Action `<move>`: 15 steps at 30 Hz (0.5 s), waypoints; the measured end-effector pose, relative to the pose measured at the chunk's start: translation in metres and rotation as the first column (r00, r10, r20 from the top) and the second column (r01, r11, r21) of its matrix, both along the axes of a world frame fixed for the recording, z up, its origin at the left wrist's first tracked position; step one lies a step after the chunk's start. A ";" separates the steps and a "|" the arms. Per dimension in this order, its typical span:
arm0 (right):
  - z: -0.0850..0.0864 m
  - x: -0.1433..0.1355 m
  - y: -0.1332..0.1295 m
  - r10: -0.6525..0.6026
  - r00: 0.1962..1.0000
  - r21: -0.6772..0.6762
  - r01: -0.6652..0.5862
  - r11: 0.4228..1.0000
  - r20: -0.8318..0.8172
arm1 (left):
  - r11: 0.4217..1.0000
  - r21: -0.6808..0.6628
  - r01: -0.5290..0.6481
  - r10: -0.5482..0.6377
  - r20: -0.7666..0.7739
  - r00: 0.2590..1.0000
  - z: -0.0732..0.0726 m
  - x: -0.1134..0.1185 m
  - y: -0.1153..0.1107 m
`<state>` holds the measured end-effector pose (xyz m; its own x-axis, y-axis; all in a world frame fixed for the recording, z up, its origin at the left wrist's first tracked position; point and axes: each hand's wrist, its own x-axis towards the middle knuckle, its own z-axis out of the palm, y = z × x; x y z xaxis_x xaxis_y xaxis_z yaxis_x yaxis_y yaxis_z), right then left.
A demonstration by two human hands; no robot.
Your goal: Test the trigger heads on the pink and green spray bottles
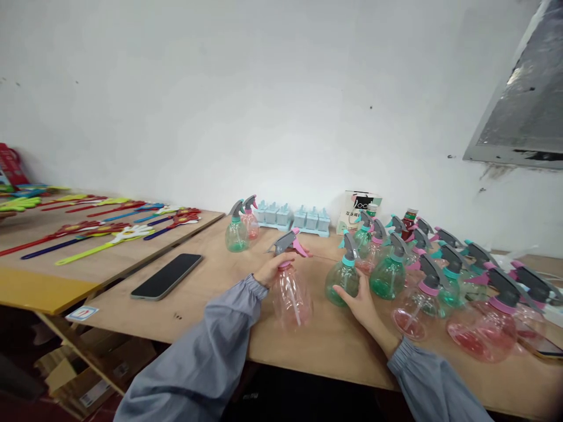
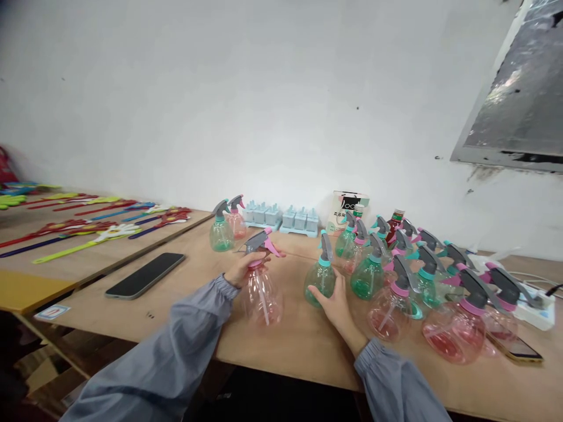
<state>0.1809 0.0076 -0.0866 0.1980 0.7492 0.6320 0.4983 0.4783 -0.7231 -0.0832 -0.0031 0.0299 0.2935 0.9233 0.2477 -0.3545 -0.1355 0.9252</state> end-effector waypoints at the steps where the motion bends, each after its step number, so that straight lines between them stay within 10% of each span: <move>1: 0.000 0.000 0.000 0.004 1.000 -0.003 -0.005 1.000 -0.004 | 1.000 0.020 0.000 0.000 -0.001 1.000 0.000 0.000 0.000; 15: 0.002 -0.001 -0.003 0.018 1.000 -0.016 -0.018 1.000 0.011 | 1.000 -0.002 -0.030 0.029 -0.038 0.999 0.003 -0.001 0.001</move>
